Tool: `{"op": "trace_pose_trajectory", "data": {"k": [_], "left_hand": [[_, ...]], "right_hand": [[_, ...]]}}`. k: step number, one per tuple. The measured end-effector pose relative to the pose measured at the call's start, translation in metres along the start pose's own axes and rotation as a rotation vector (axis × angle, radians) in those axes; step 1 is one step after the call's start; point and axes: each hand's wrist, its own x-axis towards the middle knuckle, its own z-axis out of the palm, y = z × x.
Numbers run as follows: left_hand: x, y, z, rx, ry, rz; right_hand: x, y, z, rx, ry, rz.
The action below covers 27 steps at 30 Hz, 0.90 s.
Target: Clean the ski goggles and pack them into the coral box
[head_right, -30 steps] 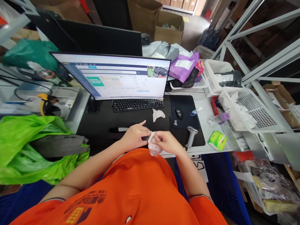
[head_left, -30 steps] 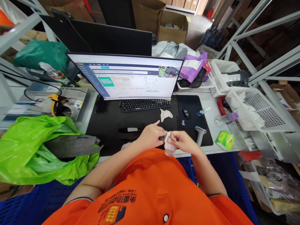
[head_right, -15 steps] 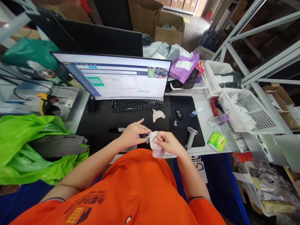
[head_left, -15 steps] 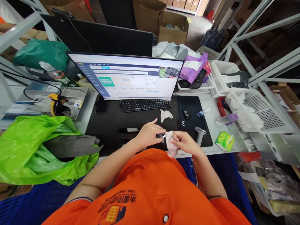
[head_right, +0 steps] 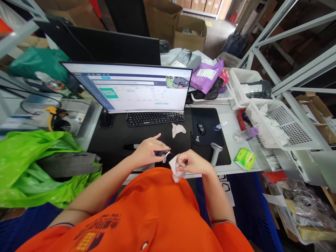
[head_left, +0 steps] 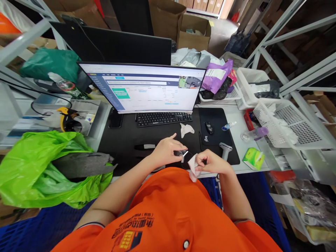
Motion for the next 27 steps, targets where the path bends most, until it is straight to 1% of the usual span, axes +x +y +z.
{"op": "trace_pose_trajectory", "data": {"k": [2, 4, 5, 6, 7, 8, 11, 12, 13, 14, 16, 18, 20, 22, 23, 24, 27], "left_hand": [[0.003, 0.003, 0.002, 0.058, -0.014, 0.020], [0.004, 0.005, 0.004, 0.133, -0.030, 0.053], [0.004, 0.006, 0.005, 0.156, -0.041, 0.069], [0.004, 0.006, 0.005, 0.161, -0.050, 0.079], [0.004, 0.006, 0.004, 0.151, -0.055, 0.082], [0.003, 0.005, 0.003, 0.130, -0.052, 0.073], [0.001, 0.004, 0.002, 0.050, -0.028, 0.028], [0.002, 0.004, 0.002, 0.038, -0.014, 0.014], [0.003, 0.004, 0.003, 0.039, 0.006, 0.006], [0.004, 0.005, 0.004, 0.053, 0.026, 0.006], [0.009, 0.006, 0.008, 0.114, 0.060, 0.034], [0.014, 0.008, 0.011, 0.188, 0.067, 0.094], [0.018, 0.010, 0.011, 0.252, 0.041, 0.158], [0.019, 0.010, 0.010, 0.281, 0.030, 0.180], [0.018, 0.009, 0.008, 0.272, 0.023, 0.175], [0.016, 0.008, 0.007, 0.248, 0.012, 0.159], [0.011, 0.006, 0.002, 0.126, -0.027, 0.076]], "right_hand": [[0.009, -0.005, 0.017, -0.066, 0.154, 0.046], [0.018, -0.007, 0.035, -0.143, 0.357, 0.069], [0.020, -0.006, 0.042, -0.160, 0.432, 0.068], [0.020, -0.004, 0.045, -0.149, 0.463, 0.062], [0.018, -0.001, 0.045, -0.113, 0.437, 0.053], [0.013, 0.003, 0.041, -0.062, 0.364, 0.046], [-0.007, 0.012, 0.018, 0.061, 0.089, 0.028], [-0.013, 0.014, 0.011, 0.071, 0.043, 0.024], [-0.017, 0.014, 0.005, 0.071, 0.031, 0.025], [-0.019, 0.013, 0.001, 0.064, 0.046, 0.033], [-0.017, 0.008, 0.002, 0.030, 0.139, 0.056], [-0.008, 0.003, 0.012, -0.036, 0.269, 0.065], [0.004, 0.001, 0.026, -0.111, 0.402, 0.059], [0.012, 0.002, 0.035, -0.143, 0.502, 0.050], [0.014, 0.003, 0.037, -0.126, 0.503, 0.044], [0.013, 0.005, 0.036, -0.088, 0.460, 0.037], [0.003, 0.008, 0.021, 0.065, 0.183, 0.026]]}}
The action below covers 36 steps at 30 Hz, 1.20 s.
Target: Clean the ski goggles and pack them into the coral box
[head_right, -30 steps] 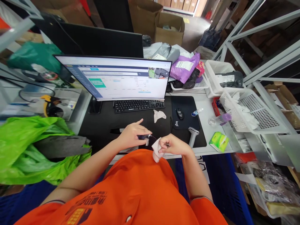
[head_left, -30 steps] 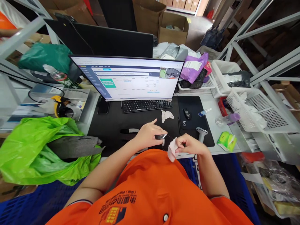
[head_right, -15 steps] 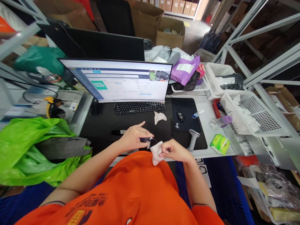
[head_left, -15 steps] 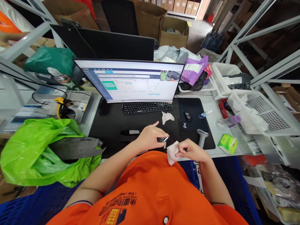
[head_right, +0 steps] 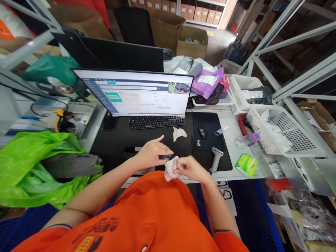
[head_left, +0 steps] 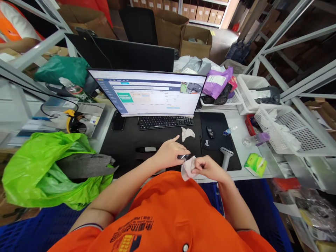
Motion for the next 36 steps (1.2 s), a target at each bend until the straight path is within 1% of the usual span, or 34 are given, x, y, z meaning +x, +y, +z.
{"op": "trace_pose_trajectory", "data": {"k": [1, 2, 3, 5, 7, 9, 12, 14, 15, 16, 17, 20, 21, 22, 23, 25, 26, 29, 30, 31, 32, 33, 36], "left_hand": [[-0.001, 0.000, -0.001, -0.036, -0.007, -0.026], [-0.002, -0.001, -0.001, -0.064, -0.005, -0.045], [-0.003, -0.001, -0.002, -0.084, 0.000, -0.054], [-0.002, 0.000, -0.001, -0.098, 0.023, -0.057], [-0.001, 0.001, 0.000, -0.078, 0.064, -0.057], [0.001, 0.003, 0.003, -0.027, 0.091, -0.026], [0.001, 0.006, 0.008, 0.095, 0.049, 0.086], [-0.001, 0.005, 0.010, 0.161, 0.030, 0.104], [-0.002, 0.004, 0.009, 0.165, 0.033, 0.088], [-0.004, 0.002, 0.008, 0.145, 0.042, 0.061], [-0.006, 0.000, 0.006, 0.104, 0.047, 0.029], [-0.011, -0.007, -0.001, -0.046, 0.045, -0.051], [-0.011, -0.008, -0.002, -0.082, 0.040, -0.065], [-0.011, -0.009, -0.002, -0.107, 0.035, -0.070], [-0.010, -0.009, -0.002, -0.120, 0.031, -0.067], [-0.007, -0.008, -0.001, -0.106, 0.029, -0.046], [-0.005, -0.007, 0.000, -0.078, 0.028, -0.028], [0.000, -0.005, 0.001, 0.039, -0.003, 0.038], [0.000, -0.005, 0.001, 0.067, -0.014, 0.046], [0.000, -0.006, 0.000, 0.075, -0.022, 0.044], [-0.001, -0.007, -0.001, 0.061, -0.029, 0.031], [-0.003, -0.009, -0.003, 0.030, -0.029, 0.009], [-0.009, -0.014, -0.008, -0.081, -0.018, -0.058]], "right_hand": [[-0.004, -0.001, -0.008, 0.032, -0.081, 0.002], [-0.007, -0.003, -0.015, 0.047, -0.134, -0.001], [-0.011, -0.006, -0.021, 0.045, -0.161, -0.005], [-0.015, -0.012, -0.028, 0.011, -0.140, -0.001], [-0.014, -0.018, -0.026, -0.038, -0.039, 0.029], [-0.009, -0.022, -0.015, -0.111, 0.088, 0.057], [0.005, -0.025, 0.007, -0.302, 0.259, 0.060], [0.013, -0.025, 0.019, -0.390, 0.355, 0.035], [0.015, -0.023, 0.021, -0.389, 0.370, 0.019], [0.015, -0.021, 0.020, -0.354, 0.347, 0.004], [0.013, -0.019, 0.016, -0.291, 0.286, -0.002], [0.002, -0.012, -0.004, -0.099, 0.005, 0.005], [-0.002, -0.011, -0.010, -0.064, -0.069, 0.006], [-0.004, -0.011, -0.015, -0.047, -0.112, 0.006], [-0.005, -0.012, -0.018, -0.045, -0.126, 0.009], [-0.001, -0.015, -0.013, -0.070, -0.084, 0.025], [0.003, -0.016, -0.007, -0.096, -0.023, 0.035], [0.018, -0.017, 0.016, -0.213, 0.248, 0.032], [0.022, -0.016, 0.021, -0.232, 0.317, 0.023], [0.024, -0.014, 0.024, -0.226, 0.341, 0.014], [0.024, -0.012, 0.024, -0.196, 0.312, 0.007], [0.023, -0.009, 0.021, -0.152, 0.237, 0.001], [0.010, -0.005, 0.002, -0.036, -0.048, -0.015]]}}
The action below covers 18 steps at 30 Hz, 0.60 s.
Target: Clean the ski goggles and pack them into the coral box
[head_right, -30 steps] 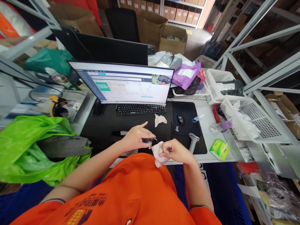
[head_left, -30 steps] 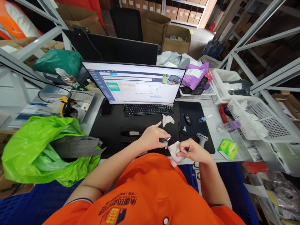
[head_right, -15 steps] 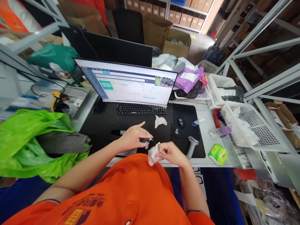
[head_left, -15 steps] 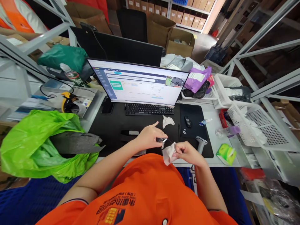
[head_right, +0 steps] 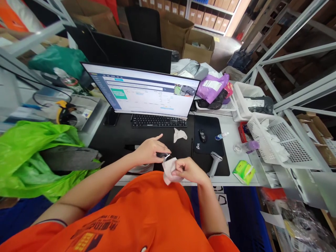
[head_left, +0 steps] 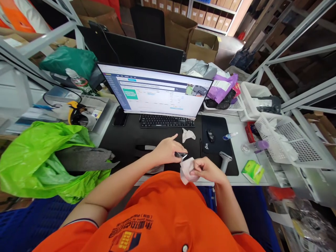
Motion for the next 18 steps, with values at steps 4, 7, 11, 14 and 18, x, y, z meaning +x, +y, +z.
{"op": "trace_pose_trajectory", "data": {"k": [4, 7, 11, 14, 18], "left_hand": [[-0.001, -0.001, -0.003, -0.042, -0.005, -0.025], [0.005, 0.001, -0.001, 0.008, -0.032, 0.014], [0.012, 0.004, 0.004, 0.222, -0.091, 0.177], [0.011, 0.001, 0.003, 0.306, -0.065, 0.210], [0.001, -0.005, -0.006, 0.140, -0.028, 0.118]], "right_hand": [[-0.012, -0.003, -0.017, -0.013, -0.070, -0.012], [-0.006, -0.007, -0.007, -0.074, 0.022, 0.025], [0.012, -0.007, 0.017, -0.144, 0.320, 0.031], [0.016, -0.002, 0.023, -0.187, 0.389, -0.015], [0.003, 0.007, 0.009, -0.115, 0.086, -0.055]]}}
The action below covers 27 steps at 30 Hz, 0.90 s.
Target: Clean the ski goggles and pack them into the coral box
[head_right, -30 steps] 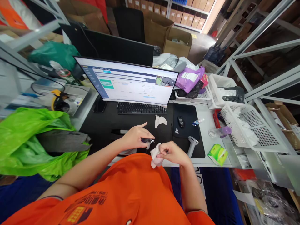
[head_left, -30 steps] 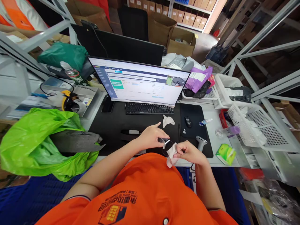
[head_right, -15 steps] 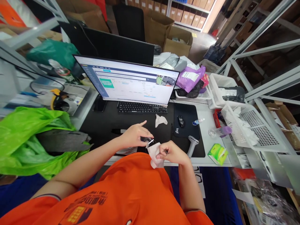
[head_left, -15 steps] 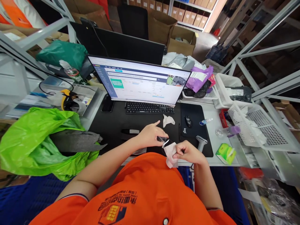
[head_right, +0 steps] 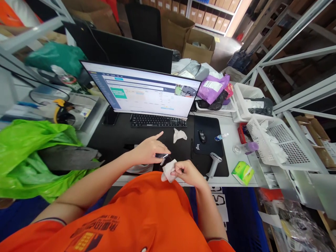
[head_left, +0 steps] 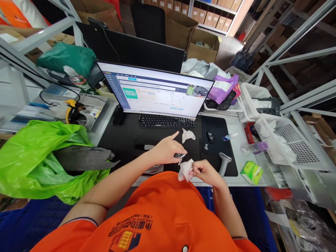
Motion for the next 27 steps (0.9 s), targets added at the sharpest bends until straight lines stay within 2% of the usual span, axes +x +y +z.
{"op": "trace_pose_trajectory", "data": {"k": [3, 6, 12, 14, 18, 20, 22, 25, 27], "left_hand": [[-0.005, -0.002, -0.004, -0.108, 0.003, -0.055], [-0.004, -0.001, -0.001, -0.113, 0.000, -0.043], [0.004, 0.010, 0.008, 0.191, -0.040, 0.063], [0.001, 0.015, 0.009, 0.261, 0.036, -0.021], [-0.017, 0.031, 0.015, 0.356, 0.338, -0.424], [-0.029, 0.042, 0.021, 0.349, 0.419, -0.560], [-0.037, 0.053, 0.028, 0.316, 0.381, -0.593], [-0.039, 0.067, 0.037, 0.273, 0.257, -0.535], [-0.036, 0.072, 0.041, 0.286, 0.237, -0.501]], "right_hand": [[-0.007, 0.003, -0.010, 0.049, -0.073, 0.005], [-0.004, -0.001, -0.008, 0.047, -0.037, 0.033], [0.017, -0.008, 0.021, -0.046, 0.296, 0.055], [0.019, -0.007, 0.026, -0.065, 0.371, 0.049], [0.013, -0.005, 0.022, 0.003, 0.440, 0.025], [0.009, -0.004, 0.020, 0.064, 0.469, 0.024], [0.007, -0.004, 0.022, 0.126, 0.507, 0.046], [0.010, -0.005, 0.031, 0.188, 0.551, 0.093], [0.012, -0.008, 0.038, 0.186, 0.564, 0.093]]}}
